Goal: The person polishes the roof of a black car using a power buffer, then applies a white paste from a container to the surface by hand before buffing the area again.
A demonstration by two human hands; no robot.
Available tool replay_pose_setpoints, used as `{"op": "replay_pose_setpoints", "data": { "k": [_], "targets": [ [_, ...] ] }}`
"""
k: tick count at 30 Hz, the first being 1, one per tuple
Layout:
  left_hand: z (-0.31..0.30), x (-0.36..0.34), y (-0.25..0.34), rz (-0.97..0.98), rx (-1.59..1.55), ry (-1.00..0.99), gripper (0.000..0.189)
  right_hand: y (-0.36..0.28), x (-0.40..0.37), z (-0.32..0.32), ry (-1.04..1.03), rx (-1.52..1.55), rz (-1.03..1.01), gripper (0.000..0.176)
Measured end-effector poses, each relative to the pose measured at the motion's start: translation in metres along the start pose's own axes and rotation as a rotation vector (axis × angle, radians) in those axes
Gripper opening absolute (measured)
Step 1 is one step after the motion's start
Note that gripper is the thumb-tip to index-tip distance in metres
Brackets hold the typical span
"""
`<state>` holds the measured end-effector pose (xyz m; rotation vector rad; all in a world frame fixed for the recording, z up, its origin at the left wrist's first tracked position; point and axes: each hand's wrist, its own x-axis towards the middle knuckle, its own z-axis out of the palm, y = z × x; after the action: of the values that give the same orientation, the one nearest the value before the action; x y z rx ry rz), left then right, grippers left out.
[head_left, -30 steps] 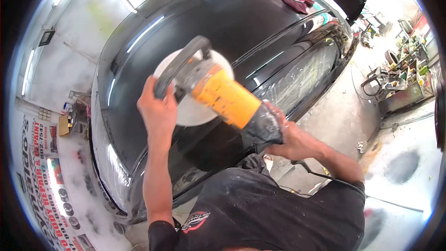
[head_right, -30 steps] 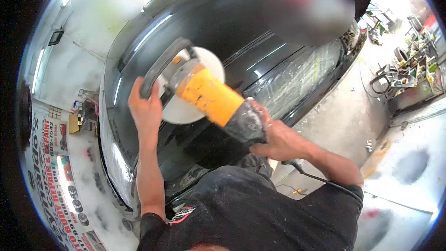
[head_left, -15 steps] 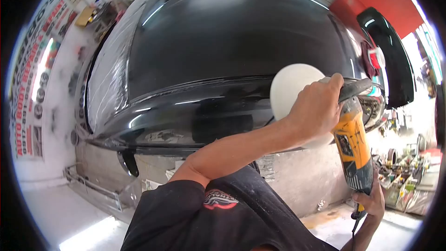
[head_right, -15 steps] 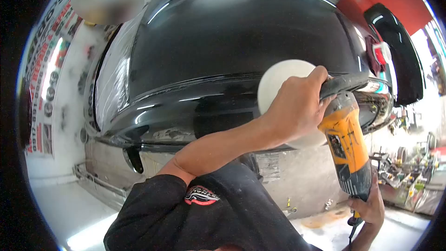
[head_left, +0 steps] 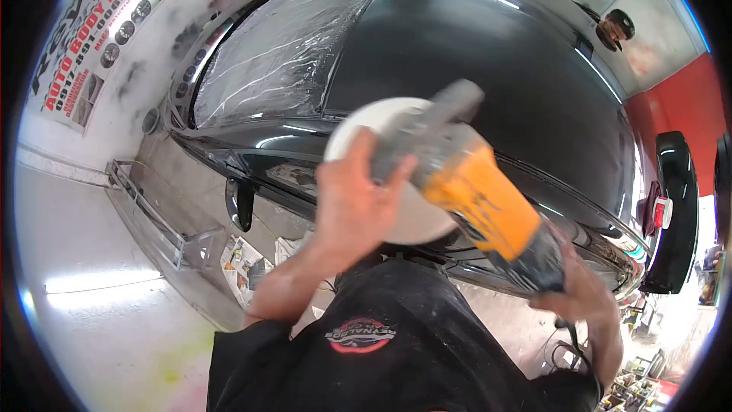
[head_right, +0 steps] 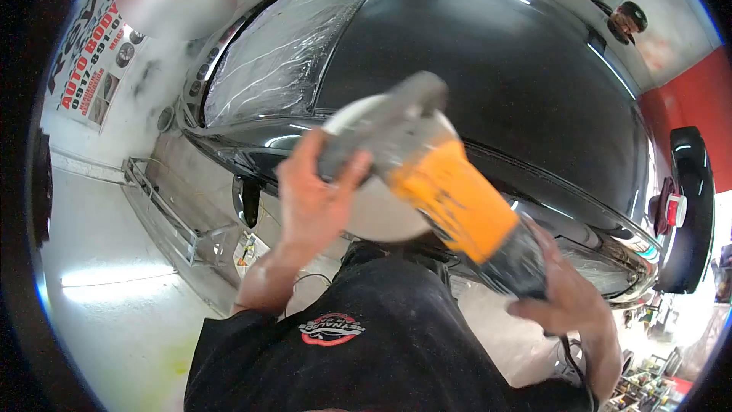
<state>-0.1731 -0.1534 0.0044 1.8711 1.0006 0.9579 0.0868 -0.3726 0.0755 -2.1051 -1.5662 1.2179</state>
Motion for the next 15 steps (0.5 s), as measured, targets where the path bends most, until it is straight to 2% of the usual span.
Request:
{"op": "replay_pose_setpoints", "data": {
  "k": [1, 3, 4, 7, 10, 12, 15],
  "targets": [
    [-0.017, 0.001, -0.015, 0.107, 0.072, 0.102, 0.036, -0.016, 0.020, 0.003, -0.035, -0.086, -0.092, 0.117],
    [-0.040, 0.008, -0.049, 0.060, 0.074, 0.249, 0.033, -0.028, 0.063, 0.014, -0.092, -0.146, -0.192, 0.111],
    [-0.051, 0.009, -0.063, -0.106, 0.025, 0.289, 0.027, -0.035, 0.080, 0.020, -0.119, -0.108, -0.180, 0.110],
    [-0.073, 0.020, -0.097, -0.052, 0.059, 0.363, 0.029, -0.053, 0.108, 0.035, -0.185, -0.006, -0.119, 0.108],
    [-0.076, 0.018, -0.078, -0.104, 0.030, 0.250, 0.029, -0.042, 0.100, 0.039, -0.164, 0.037, -0.149, 0.106],
    [-0.062, 0.014, -0.055, -0.131, 0.056, 0.162, 0.030, -0.022, 0.074, 0.043, -0.049, 0.027, -0.236, 0.105],
    [-0.023, 0.008, -0.005, -0.013, 0.045, 0.020, 0.033, 0.000, 0.015, 0.035, -0.018, 0.099, -0.115, 0.109]
  ]
}}
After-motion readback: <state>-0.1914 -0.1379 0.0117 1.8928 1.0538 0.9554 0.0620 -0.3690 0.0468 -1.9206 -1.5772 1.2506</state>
